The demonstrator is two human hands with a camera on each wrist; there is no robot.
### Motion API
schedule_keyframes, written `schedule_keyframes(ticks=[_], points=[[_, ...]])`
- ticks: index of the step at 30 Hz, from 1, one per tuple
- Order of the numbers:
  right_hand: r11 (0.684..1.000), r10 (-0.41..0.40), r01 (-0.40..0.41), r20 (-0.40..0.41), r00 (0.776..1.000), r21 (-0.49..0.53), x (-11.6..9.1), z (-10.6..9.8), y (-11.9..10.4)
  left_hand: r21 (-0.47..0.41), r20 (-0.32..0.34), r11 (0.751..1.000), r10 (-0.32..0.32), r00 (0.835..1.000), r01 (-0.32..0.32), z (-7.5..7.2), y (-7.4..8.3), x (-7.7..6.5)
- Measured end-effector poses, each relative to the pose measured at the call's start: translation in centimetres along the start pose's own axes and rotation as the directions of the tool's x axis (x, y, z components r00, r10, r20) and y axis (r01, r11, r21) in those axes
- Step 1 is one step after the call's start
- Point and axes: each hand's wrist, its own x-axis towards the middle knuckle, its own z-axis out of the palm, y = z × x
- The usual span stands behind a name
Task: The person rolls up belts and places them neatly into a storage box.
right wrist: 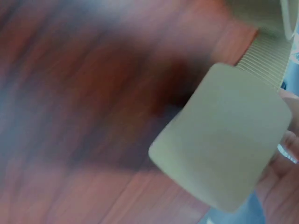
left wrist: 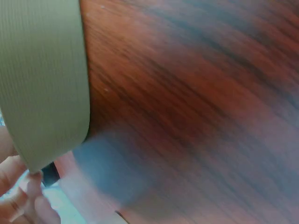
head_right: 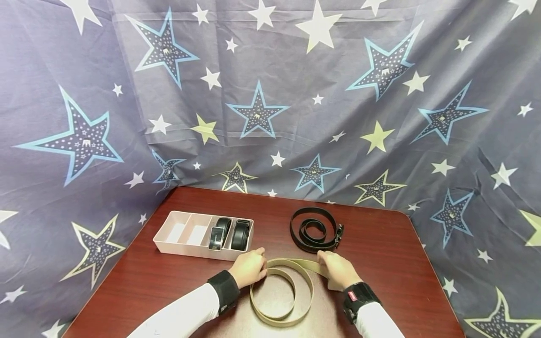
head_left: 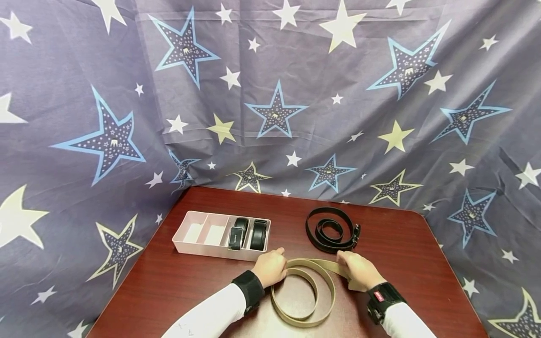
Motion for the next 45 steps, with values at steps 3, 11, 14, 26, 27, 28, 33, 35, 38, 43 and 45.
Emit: schedule_keyframes(ticks=[3, 11, 14, 26, 27, 28, 33, 35, 38, 43, 45], points=[[0.999, -0.029, 0.028, -0.007, 1.000, -0.018, -2.1, -0.5, 0.9, -0.022, -0.034, 0.999, -0.033, 0.999, 0.032, 0.0, 0.0, -0.4], [0.965, -0.246, 0.239, 0.065, 0.967, 0.104, -5.5, -0.9, -0.9, -0.102, -0.080, 0.989, -0.119, 0.990, 0.110, -0.2, 0.4, -0.6], [0.942, -0.286, 0.255, 0.124, 0.950, 0.218, -5.7, -0.4, -3.0, -0.139, -0.083, 0.980, -0.152, 0.985, 0.140, -0.3, 0.6, -0.5], [0.902, -0.389, 0.316, 0.237, 0.890, 0.294, -5.7, 0.7, -8.9, -0.191, -0.064, 0.951, -0.258, 0.964, 0.242, 0.1, 0.9, -0.3], [0.905, -0.397, 0.346, 0.199, 0.896, 0.250, -5.7, 1.0, -9.3, -0.189, -0.072, 0.952, -0.258, 0.964, 0.241, 0.2, 0.9, -0.3], [0.906, -0.405, 0.372, 0.154, 0.901, 0.204, -5.6, 1.3, -9.5, -0.185, -0.076, 0.953, -0.257, 0.963, 0.240, 0.2, 0.9, -0.3], [0.894, -0.445, 0.447, -0.066, 0.893, 0.025, -4.8, 3.0, -10.4, -0.184, -0.066, 0.955, -0.250, 0.966, 0.235, 0.2, 1.0, -0.3], [0.899, -0.437, 0.439, -0.110, 0.893, -0.006, -4.3, 3.6, -10.6, -0.183, -0.058, 0.958, -0.235, 0.970, 0.221, 0.1, 0.9, -0.4], [0.917, -0.397, 0.400, -0.117, 0.911, 0.002, -3.5, 3.9, -10.7, -0.182, -0.033, 0.963, -0.206, 0.978, 0.197, -0.1, 0.7, -0.4], [0.914, -0.380, 0.381, -0.031, 0.924, 0.141, -2.6, 3.2, -10.8, -0.207, 0.034, 0.964, -0.165, 0.986, 0.168, -1.0, 0.3, -0.5], [0.904, -0.388, 0.377, 0.014, 0.922, 0.200, -2.5, 2.9, -10.7, -0.204, 0.078, 0.964, -0.160, 0.984, 0.173, -1.5, 0.3, -0.7]])
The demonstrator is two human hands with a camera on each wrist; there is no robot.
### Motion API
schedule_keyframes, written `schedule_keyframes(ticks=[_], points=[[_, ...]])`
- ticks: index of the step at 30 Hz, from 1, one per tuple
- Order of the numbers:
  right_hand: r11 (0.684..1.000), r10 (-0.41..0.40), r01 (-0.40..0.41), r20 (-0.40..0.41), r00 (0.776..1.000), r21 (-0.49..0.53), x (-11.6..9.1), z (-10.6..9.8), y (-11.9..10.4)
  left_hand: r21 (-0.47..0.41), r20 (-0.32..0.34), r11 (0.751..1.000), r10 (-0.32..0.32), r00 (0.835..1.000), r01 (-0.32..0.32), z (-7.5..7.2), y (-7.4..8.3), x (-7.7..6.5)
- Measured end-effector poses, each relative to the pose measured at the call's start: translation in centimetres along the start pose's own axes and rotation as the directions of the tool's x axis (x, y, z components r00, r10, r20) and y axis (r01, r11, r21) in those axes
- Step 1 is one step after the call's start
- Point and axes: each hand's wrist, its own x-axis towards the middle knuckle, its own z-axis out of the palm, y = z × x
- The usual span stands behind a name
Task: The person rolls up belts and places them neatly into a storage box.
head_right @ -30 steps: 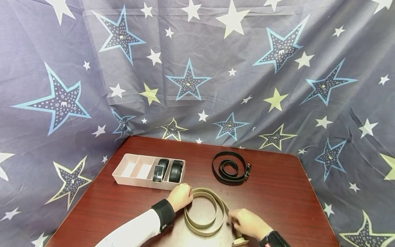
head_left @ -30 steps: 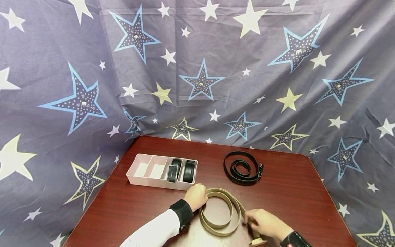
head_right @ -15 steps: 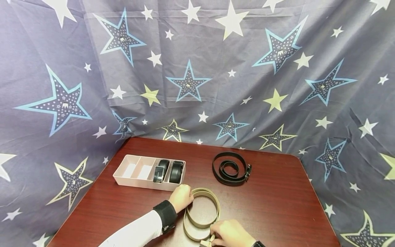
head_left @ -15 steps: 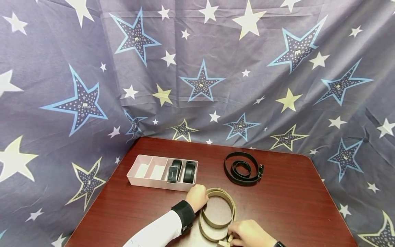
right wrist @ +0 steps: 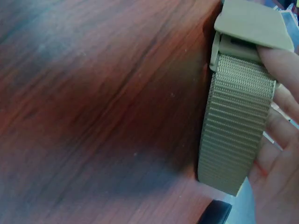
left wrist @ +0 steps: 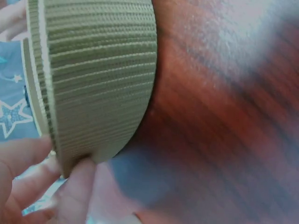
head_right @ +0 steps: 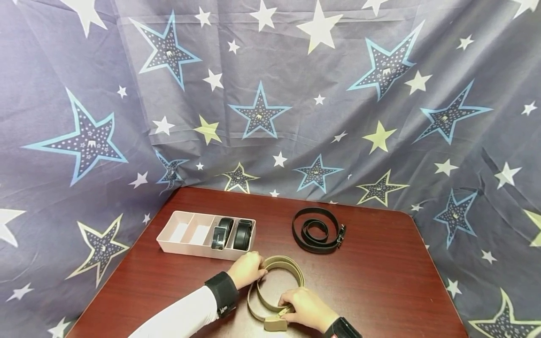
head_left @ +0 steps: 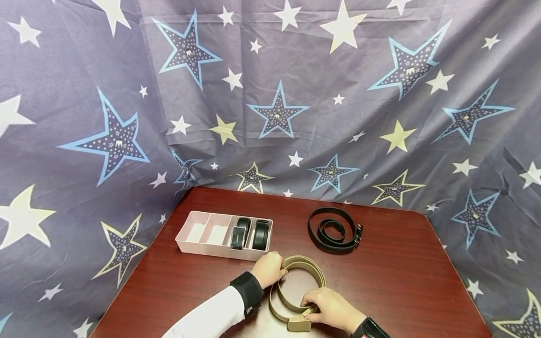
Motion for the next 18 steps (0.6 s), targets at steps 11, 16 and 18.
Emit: schedule_keyframes(ticks=[11, 16, 18], points=[[1.000, 0.024, -0.026, 0.128, 0.991, 0.012, 0.9, -1.0, 0.2, 0.137, 0.046, 0.943, 0.299, 0.953, -0.303, -1.4, 5.2, -3.9], [0.987, 0.115, -0.142, 0.293, 0.949, 0.072, 1.6, -1.9, 0.4, 0.112, 0.117, 0.916, 0.373, 0.920, -0.386, -0.7, 6.8, -5.5], [0.972, 0.132, -0.194, 0.372, 0.919, 0.133, 2.0, -2.4, 0.7, 0.145, 0.120, 0.912, 0.370, 0.921, -0.385, -0.4, 6.9, -5.7]])
